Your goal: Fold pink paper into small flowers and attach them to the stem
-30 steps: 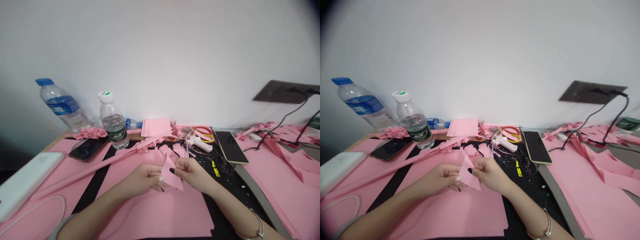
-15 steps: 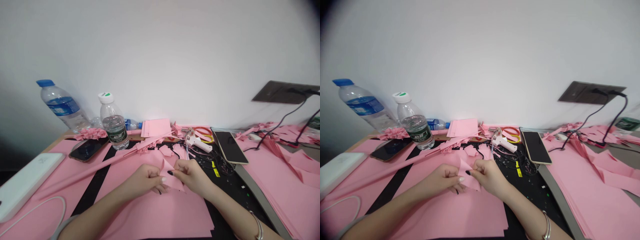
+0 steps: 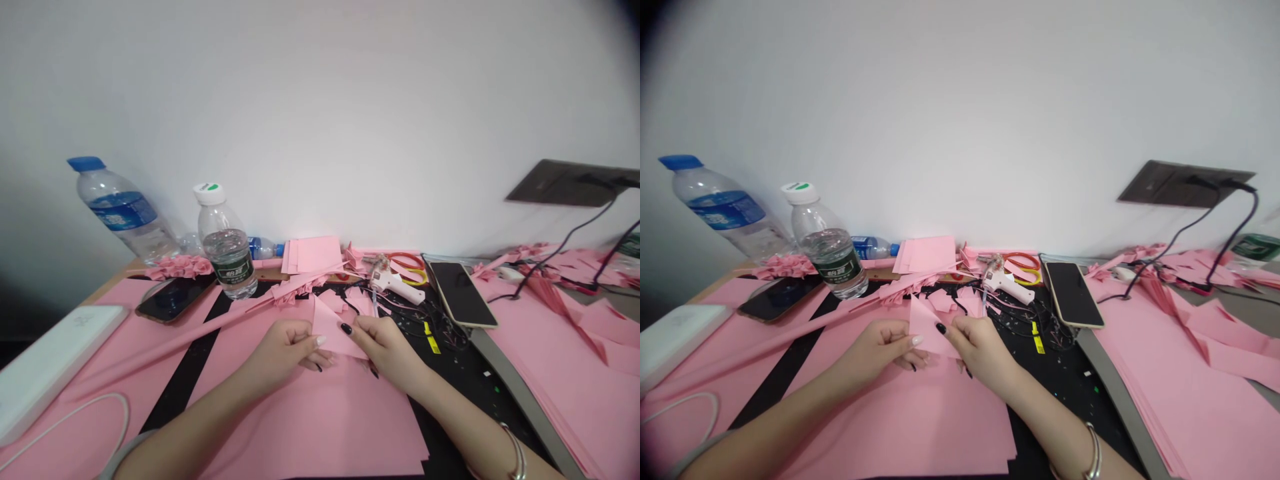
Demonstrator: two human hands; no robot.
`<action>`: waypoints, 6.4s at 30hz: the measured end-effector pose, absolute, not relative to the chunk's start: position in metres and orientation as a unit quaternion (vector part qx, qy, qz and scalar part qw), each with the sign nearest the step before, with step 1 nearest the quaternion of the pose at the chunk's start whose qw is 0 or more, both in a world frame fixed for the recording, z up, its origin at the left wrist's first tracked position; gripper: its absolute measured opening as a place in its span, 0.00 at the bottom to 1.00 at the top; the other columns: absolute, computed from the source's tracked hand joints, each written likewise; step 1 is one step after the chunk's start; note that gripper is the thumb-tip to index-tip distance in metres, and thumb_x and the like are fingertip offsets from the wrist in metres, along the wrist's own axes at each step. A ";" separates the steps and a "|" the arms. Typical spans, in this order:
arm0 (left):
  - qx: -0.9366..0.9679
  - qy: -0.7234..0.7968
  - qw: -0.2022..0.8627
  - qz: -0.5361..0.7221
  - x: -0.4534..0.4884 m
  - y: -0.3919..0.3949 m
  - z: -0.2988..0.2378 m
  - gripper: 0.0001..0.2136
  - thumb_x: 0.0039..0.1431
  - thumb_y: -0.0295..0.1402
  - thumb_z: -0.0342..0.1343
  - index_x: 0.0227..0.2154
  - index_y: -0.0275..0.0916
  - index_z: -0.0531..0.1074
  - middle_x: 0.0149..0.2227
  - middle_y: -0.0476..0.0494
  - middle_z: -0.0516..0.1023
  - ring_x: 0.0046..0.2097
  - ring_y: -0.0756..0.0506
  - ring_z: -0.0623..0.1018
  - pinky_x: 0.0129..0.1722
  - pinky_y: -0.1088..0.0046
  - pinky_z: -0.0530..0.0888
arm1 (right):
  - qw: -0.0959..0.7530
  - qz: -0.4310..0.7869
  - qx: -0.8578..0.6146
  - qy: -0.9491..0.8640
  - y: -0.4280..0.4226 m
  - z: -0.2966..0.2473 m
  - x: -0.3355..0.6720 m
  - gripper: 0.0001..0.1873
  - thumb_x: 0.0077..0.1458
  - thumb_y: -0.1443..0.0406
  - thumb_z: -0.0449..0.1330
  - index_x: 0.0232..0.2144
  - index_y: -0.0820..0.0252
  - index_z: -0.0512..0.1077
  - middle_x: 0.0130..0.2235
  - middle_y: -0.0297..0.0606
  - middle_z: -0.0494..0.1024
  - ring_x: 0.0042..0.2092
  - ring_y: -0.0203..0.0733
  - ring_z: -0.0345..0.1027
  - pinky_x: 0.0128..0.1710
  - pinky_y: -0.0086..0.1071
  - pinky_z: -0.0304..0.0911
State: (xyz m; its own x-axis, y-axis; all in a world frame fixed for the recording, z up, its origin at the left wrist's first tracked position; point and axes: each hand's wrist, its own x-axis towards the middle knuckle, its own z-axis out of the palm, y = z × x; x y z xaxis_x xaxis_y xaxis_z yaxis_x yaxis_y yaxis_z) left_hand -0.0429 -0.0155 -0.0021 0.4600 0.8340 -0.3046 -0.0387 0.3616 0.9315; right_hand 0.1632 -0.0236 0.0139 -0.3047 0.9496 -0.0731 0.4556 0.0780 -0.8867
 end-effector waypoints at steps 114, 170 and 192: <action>0.474 0.361 0.746 0.297 -0.035 -0.022 -0.010 0.25 0.55 0.57 0.57 0.27 0.36 0.67 0.21 0.54 0.64 0.21 0.56 0.51 0.21 0.76 0.49 | 0.407 0.496 -0.477 -0.601 -0.026 0.011 0.157 0.18 0.56 0.54 0.63 0.25 0.55 0.61 0.19 0.28 0.71 0.19 0.32 0.60 0.20 0.26 0.56; 0.528 0.408 0.664 0.338 -0.044 -0.020 -0.002 0.18 0.61 0.46 0.56 0.40 0.34 0.79 0.31 0.44 0.80 0.34 0.44 0.75 0.39 0.69 0.71 | 0.317 0.398 -0.527 -0.681 -0.024 0.013 0.160 0.12 0.52 0.61 0.61 0.38 0.62 0.73 0.20 0.25 0.61 0.21 0.32 0.51 0.22 0.28 0.46; 0.565 0.453 0.603 0.334 -0.042 -0.019 -0.007 0.18 0.50 0.45 0.61 0.17 0.38 0.65 0.18 0.55 0.56 0.24 0.52 0.57 0.24 0.76 0.54 | 0.360 0.494 -0.442 -0.657 -0.025 0.013 0.162 0.13 0.57 0.55 0.63 0.32 0.59 0.73 0.29 0.34 0.74 0.31 0.39 0.67 0.30 0.31 0.64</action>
State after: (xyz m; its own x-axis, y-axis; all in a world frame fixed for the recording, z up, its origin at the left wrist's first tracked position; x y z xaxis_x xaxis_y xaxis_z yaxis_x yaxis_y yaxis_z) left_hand -0.0419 -0.0193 -0.0069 0.3662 0.9151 -0.1686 0.1098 0.1374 0.9844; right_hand 0.1619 -0.0250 0.0128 -0.3512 0.9356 0.0360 0.2241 0.1213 -0.9670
